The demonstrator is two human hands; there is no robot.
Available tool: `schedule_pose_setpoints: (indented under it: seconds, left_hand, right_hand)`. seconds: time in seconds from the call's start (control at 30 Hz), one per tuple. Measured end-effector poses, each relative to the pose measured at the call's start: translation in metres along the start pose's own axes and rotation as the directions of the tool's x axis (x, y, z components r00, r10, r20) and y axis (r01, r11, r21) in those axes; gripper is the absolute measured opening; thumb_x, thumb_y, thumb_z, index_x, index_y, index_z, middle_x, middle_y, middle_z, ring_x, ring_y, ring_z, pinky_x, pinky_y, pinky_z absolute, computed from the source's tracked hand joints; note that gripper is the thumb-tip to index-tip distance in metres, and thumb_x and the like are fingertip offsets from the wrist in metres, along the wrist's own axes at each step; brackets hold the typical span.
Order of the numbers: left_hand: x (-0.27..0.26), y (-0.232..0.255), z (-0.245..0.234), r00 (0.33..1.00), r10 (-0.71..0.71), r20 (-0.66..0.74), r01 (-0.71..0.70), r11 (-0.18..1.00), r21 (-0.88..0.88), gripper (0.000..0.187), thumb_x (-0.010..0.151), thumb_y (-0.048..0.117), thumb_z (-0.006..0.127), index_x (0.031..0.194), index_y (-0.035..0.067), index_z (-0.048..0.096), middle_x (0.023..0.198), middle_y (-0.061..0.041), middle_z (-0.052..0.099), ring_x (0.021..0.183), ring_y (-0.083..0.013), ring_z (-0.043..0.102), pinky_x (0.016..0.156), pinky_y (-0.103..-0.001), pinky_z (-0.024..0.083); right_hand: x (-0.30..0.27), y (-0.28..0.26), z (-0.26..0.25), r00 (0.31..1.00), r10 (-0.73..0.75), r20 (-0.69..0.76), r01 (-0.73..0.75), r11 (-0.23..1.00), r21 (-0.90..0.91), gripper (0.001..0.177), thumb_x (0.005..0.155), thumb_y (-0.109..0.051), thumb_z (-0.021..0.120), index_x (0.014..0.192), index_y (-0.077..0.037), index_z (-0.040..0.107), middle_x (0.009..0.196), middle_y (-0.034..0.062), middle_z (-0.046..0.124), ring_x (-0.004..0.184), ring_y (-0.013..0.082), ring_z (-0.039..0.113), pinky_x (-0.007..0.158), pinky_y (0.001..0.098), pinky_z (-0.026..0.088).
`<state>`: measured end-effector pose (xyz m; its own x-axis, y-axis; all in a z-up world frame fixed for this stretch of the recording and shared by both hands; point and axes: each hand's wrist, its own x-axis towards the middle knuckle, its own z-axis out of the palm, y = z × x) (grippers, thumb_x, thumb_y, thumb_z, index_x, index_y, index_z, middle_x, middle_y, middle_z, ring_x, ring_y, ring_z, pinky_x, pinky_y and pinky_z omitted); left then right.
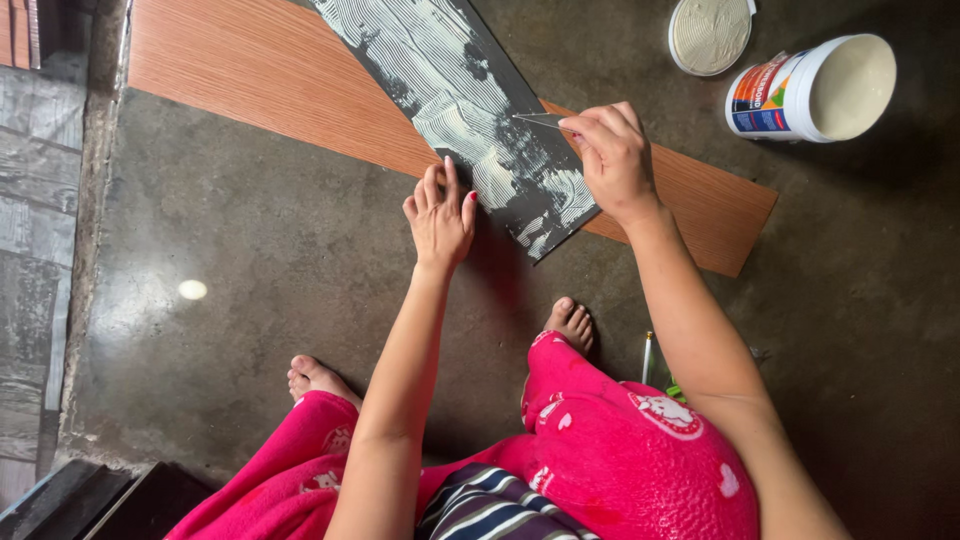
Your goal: The person spreads adhesive on the back of a dark rectangular tile using a notched trowel, then places the tile onto a wooden plank on the floor. The person wipes excess adhesive from the tile edges with a cloth.
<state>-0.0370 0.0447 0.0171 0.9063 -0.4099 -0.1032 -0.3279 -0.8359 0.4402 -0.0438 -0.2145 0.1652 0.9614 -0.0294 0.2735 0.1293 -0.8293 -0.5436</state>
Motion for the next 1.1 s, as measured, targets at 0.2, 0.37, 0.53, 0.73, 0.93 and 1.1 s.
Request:
schedule_pose_setpoints:
  seconds: [0.2,0.37,0.53,0.73,0.93,1.1]
  left_hand:
    - [0.0,-0.001,0.017,1.0,-0.019,0.002,0.018,0.983,0.18,0.081,0.101,0.069,0.042,0.161,0.015,0.035,0.159,-0.01,0.03,0.145,-0.0268,0.031,0.113,-0.054,0.026]
    - [-0.004,-0.004,0.016,0.999,0.034,0.025,-0.041,0.939,0.341,0.095,0.094,0.081,0.038,0.162,0.016,0.029,0.168,-0.01,0.02,0.149,-0.0247,0.025,0.117,-0.058,0.02]
    - [-0.005,-0.003,0.009,0.98,0.031,0.196,-0.104,0.922,0.373,0.111,0.088,0.086,0.035,0.164,0.006,0.022,0.171,-0.011,0.014,0.157,-0.0225,0.015,0.122,-0.059,0.012]
    - [-0.007,-0.007,-0.005,0.979,0.077,0.189,-0.141,0.925,0.353,0.114,0.089,0.086,0.032,0.163,0.0,0.019,0.171,-0.016,0.014,0.159,-0.0269,0.009,0.123,-0.063,0.007]
    - [-0.042,0.002,0.012,0.963,-0.25,-0.097,0.244,0.967,-0.071,0.081,0.105,0.056,0.044,0.157,-0.004,0.031,0.16,-0.023,0.039,0.149,-0.0353,0.03,0.121,-0.058,0.021]
    - [-0.031,0.008,0.065,0.696,-0.71,0.108,0.323,0.175,-0.93,0.047,0.105,0.03,0.048,0.14,0.0,0.052,0.132,-0.013,0.065,0.116,-0.0211,0.067,0.103,-0.041,0.051]
  right_hand:
    - [-0.001,0.005,-0.003,1.0,-0.004,0.002,0.004,1.0,0.005,0.022,0.097,0.007,0.065,0.113,-0.005,0.075,0.107,0.0098,0.069,0.102,0.0286,0.06,0.089,0.038,0.053]
    - [-0.003,0.01,0.0,1.0,0.004,-0.002,-0.004,1.0,0.022,0.022,0.097,0.007,0.065,0.114,-0.005,0.074,0.108,0.0101,0.07,0.103,0.0286,0.06,0.089,0.0385,0.053]
    - [-0.006,0.004,-0.002,1.0,0.031,-0.002,-0.031,0.998,0.047,0.021,0.096,0.006,0.066,0.112,-0.004,0.074,0.106,0.0102,0.07,0.102,0.029,0.061,0.087,0.0385,0.053]
    - [-0.014,0.008,-0.01,0.999,0.01,-0.034,-0.009,1.0,0.023,0.022,0.096,0.007,0.066,0.113,-0.004,0.074,0.107,0.0109,0.07,0.103,0.0297,0.061,0.089,0.0395,0.053]
    - [-0.043,0.059,0.01,0.97,0.242,-0.035,-0.229,0.949,0.215,0.017,0.102,0.002,0.066,0.113,-0.006,0.074,0.108,0.0061,0.072,0.102,0.0211,0.063,0.091,0.0374,0.051]
    - [-0.067,0.128,0.039,0.688,0.633,0.355,-0.326,-0.166,0.93,0.017,0.104,-0.008,0.061,0.122,-0.008,0.063,0.121,0.005,0.07,0.117,0.0194,0.064,0.106,0.039,0.051]
